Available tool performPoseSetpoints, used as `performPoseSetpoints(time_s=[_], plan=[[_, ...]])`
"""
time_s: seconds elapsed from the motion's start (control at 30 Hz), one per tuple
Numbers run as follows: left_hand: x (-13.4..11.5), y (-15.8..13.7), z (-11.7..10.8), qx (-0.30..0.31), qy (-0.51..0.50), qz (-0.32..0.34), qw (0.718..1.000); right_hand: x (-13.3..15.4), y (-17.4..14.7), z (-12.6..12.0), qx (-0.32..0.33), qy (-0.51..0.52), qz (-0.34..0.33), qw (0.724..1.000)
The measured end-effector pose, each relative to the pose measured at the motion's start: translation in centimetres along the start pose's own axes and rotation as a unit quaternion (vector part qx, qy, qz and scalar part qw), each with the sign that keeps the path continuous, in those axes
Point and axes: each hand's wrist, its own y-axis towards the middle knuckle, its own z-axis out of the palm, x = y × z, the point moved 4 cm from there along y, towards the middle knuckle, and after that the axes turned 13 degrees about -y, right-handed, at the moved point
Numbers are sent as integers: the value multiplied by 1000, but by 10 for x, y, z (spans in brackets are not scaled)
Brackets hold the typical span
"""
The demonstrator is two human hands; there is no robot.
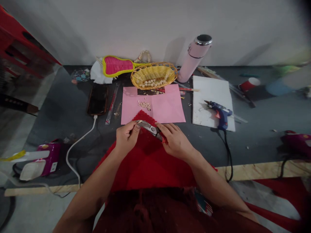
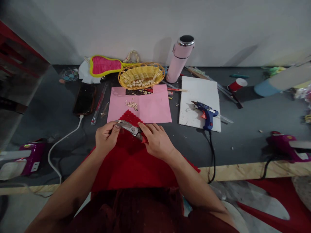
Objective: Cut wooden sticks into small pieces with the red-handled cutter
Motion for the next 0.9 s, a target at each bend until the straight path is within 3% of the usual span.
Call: performPoseSetpoints(time_s=[0.67,0.9], plan=[[-4,-1,2,-3,-23,-19,1000,9,0,1,1,37,45,998],[0,1,3,3,-3,20,1000,2,0,3,-15,24,32,999]])
